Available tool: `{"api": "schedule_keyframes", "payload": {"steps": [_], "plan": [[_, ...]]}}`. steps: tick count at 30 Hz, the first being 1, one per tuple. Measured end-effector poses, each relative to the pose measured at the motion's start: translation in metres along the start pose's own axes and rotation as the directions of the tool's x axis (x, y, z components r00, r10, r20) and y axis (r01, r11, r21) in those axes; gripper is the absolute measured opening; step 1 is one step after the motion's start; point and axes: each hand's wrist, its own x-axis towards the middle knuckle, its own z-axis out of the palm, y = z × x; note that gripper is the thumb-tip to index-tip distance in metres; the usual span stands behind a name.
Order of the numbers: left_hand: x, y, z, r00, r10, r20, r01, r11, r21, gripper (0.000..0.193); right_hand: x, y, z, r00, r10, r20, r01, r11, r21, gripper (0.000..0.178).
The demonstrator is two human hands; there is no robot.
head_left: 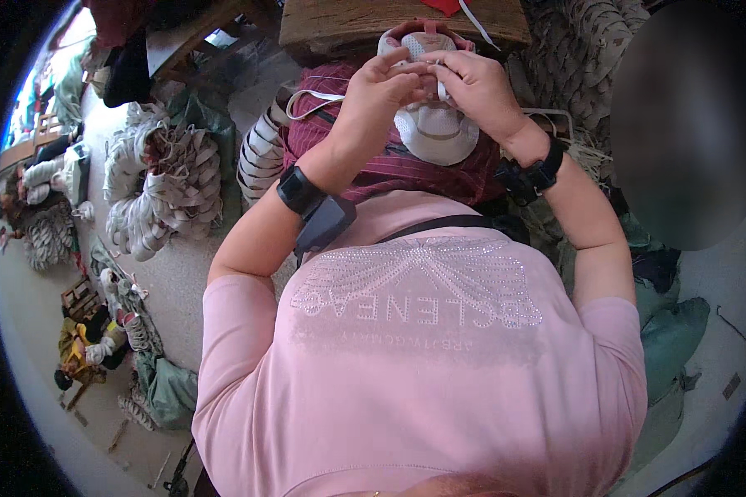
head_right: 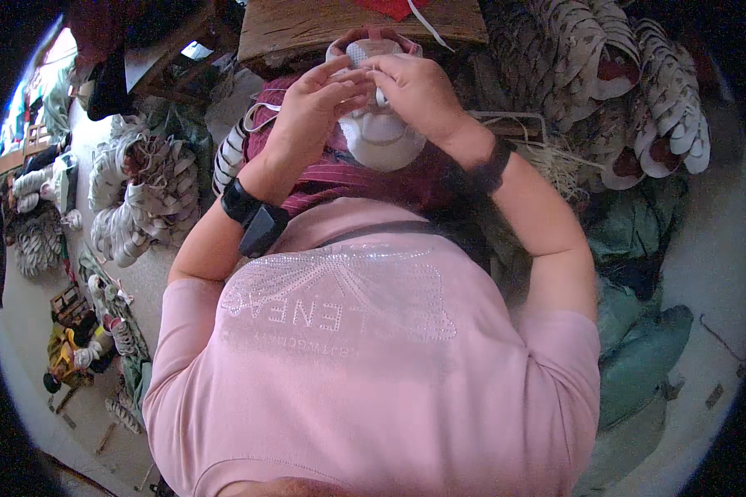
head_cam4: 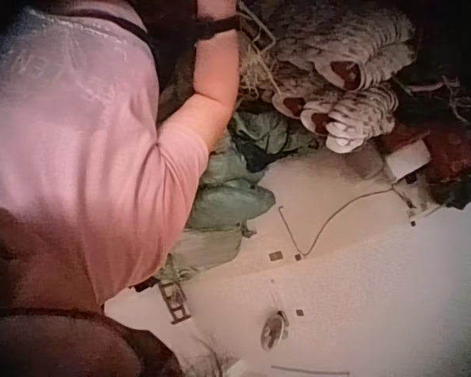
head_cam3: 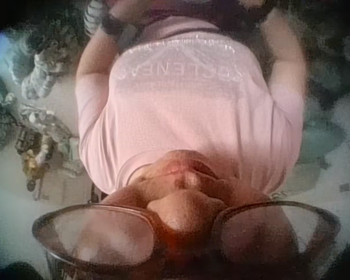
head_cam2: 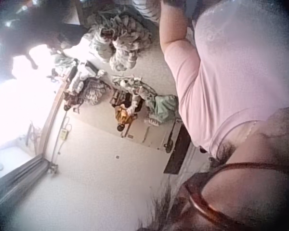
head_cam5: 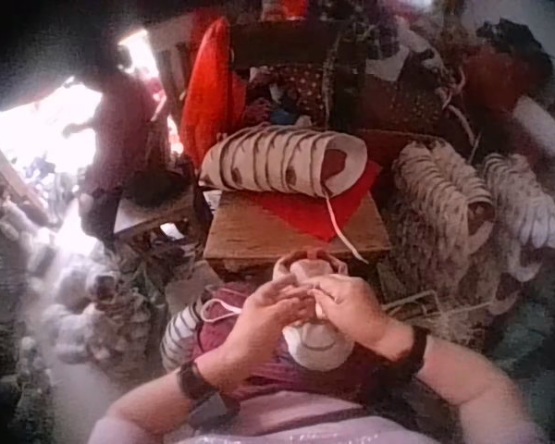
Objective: Lacing a white and pink shoe in a workshop setting.
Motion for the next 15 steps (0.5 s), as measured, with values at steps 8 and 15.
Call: {"api": "schedule_keyframes", "payload": {"steps": [8, 15], "plan": [[-0.004, -0.002, -0.016, 0.837, 0.499, 0.225, -0.43, 0.346, 0.834, 0.066, 0.018, -0.056, -0.033, 0.723, -0.689, -0.048, 0.629, 0.685, -0.367, 0.021], [0.004, 0.026, -0.004, 0.837, 0.43, 0.338, -0.528, 0.476, 0.703, 0.061, 0.022, -0.197, -0.104, 0.769, -0.439, -0.464, 0.228, 0.867, -0.443, 0.022]]}}
